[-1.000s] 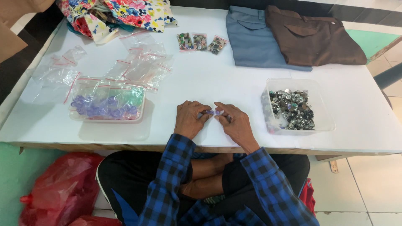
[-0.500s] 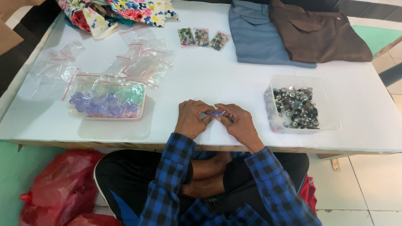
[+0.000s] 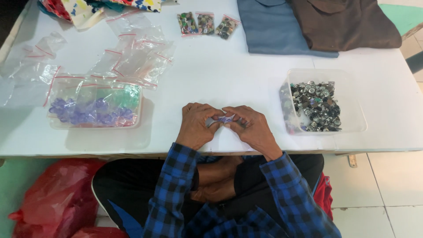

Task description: Sorting and bagging small buttons into plastic zip-lock bags

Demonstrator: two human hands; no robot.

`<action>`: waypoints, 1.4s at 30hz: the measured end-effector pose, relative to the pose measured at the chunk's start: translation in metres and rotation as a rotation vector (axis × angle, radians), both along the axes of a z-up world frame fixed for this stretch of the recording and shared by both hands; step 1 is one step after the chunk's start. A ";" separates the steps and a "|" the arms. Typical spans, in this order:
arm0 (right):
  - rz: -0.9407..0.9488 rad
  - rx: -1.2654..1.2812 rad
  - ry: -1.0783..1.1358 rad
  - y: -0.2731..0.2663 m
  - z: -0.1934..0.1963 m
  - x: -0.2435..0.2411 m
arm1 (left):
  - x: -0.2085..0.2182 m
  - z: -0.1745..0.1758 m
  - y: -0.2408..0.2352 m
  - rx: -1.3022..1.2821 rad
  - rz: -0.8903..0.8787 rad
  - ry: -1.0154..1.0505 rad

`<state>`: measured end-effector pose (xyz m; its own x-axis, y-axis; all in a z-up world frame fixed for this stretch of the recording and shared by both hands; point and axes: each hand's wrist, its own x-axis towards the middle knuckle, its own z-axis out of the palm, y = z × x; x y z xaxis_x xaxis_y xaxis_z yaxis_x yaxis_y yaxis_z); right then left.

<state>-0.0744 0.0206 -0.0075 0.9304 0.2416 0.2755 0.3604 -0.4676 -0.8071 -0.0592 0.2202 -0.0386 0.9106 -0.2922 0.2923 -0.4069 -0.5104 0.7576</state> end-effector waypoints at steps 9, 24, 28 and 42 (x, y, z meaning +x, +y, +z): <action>0.013 -0.014 0.010 0.000 0.006 -0.007 | -0.003 0.000 0.000 -0.019 0.009 -0.015; -0.013 0.010 -0.006 0.001 0.004 -0.008 | 0.004 -0.012 0.001 0.057 0.021 -0.046; -0.038 -0.035 -0.085 0.003 0.009 -0.016 | -0.003 -0.002 0.002 0.049 0.048 -0.082; -0.250 -0.475 -0.059 -0.163 0.112 -0.016 | -0.002 0.079 -0.113 -0.182 -0.148 -0.547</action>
<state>-0.0901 -0.1425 0.1040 0.9619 0.1253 0.2429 0.2293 -0.8538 -0.4674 -0.0609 0.1069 0.0400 0.5667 -0.3058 0.7651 -0.8200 -0.2999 0.4875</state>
